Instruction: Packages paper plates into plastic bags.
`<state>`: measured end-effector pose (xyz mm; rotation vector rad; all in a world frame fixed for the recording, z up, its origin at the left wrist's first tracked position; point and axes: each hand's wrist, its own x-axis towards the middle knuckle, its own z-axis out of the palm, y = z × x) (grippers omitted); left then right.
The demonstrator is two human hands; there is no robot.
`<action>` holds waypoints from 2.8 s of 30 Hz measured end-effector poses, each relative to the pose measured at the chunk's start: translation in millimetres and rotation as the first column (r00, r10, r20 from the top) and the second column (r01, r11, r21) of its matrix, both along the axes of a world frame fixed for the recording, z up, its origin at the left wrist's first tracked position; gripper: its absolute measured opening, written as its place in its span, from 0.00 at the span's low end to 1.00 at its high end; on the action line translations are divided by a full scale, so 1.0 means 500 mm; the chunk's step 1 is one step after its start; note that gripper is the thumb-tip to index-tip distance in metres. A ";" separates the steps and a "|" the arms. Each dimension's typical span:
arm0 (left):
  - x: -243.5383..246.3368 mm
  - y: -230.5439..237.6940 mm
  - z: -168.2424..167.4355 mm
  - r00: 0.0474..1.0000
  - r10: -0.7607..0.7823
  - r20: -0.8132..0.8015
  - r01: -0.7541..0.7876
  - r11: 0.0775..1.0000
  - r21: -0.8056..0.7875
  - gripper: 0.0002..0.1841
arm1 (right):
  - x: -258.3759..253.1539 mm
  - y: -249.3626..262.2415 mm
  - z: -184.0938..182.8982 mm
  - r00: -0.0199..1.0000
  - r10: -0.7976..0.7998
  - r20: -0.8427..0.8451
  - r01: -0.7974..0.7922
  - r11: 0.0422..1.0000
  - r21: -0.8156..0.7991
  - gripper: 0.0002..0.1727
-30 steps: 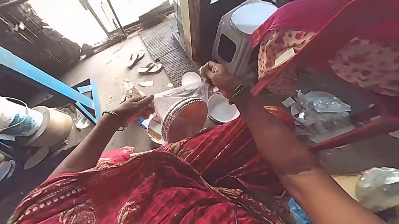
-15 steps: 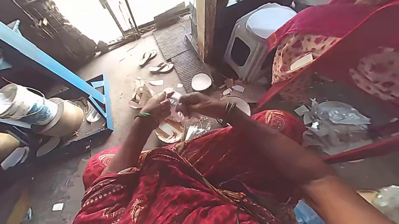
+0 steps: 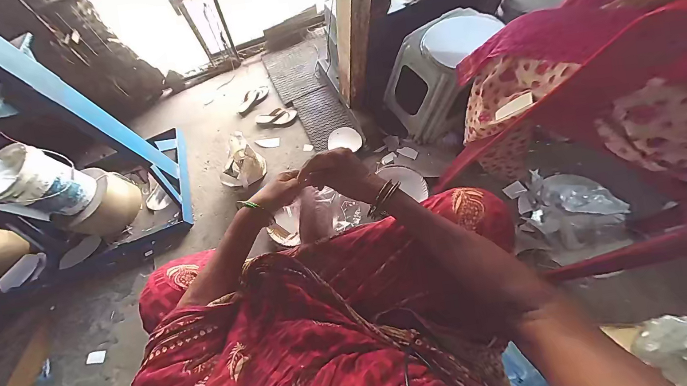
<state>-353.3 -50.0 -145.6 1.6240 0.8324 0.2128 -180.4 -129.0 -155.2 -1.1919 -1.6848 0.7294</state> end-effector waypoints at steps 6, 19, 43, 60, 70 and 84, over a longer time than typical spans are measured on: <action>-0.010 0.003 -0.004 0.986 0.037 0.165 -0.018 0.993 -0.115 0.16 | 0.017 0.027 -0.023 0.847 -0.105 -0.522 0.090 0.994 -0.053 0.06; -0.002 0.001 0.056 0.849 -0.327 -0.415 0.516 0.682 0.519 0.17 | 0.027 0.024 0.007 0.982 -0.142 0.127 0.095 0.942 0.323 0.06; -0.071 -0.016 -0.035 0.962 0.084 -0.261 0.248 0.139 0.959 0.10 | -0.018 0.056 -0.097 0.993 -0.114 0.007 0.114 0.992 0.045 0.15; -0.093 -0.005 -0.052 0.926 0.056 0.373 0.128 0.884 -0.450 0.13 | -0.038 0.054 -0.098 0.981 -0.096 0.171 0.056 0.973 0.224 0.08; -0.058 -0.040 -0.083 0.917 0.316 0.242 -0.193 0.885 -0.424 0.11 | -0.017 0.008 -0.018 0.884 0.090 0.459 -0.097 0.995 -0.009 0.28; -0.087 0.007 0.064 0.961 0.070 -0.266 0.211 0.433 0.876 0.15 | -0.028 0.035 0.098 0.537 -0.129 0.834 -0.228 0.929 0.291 0.07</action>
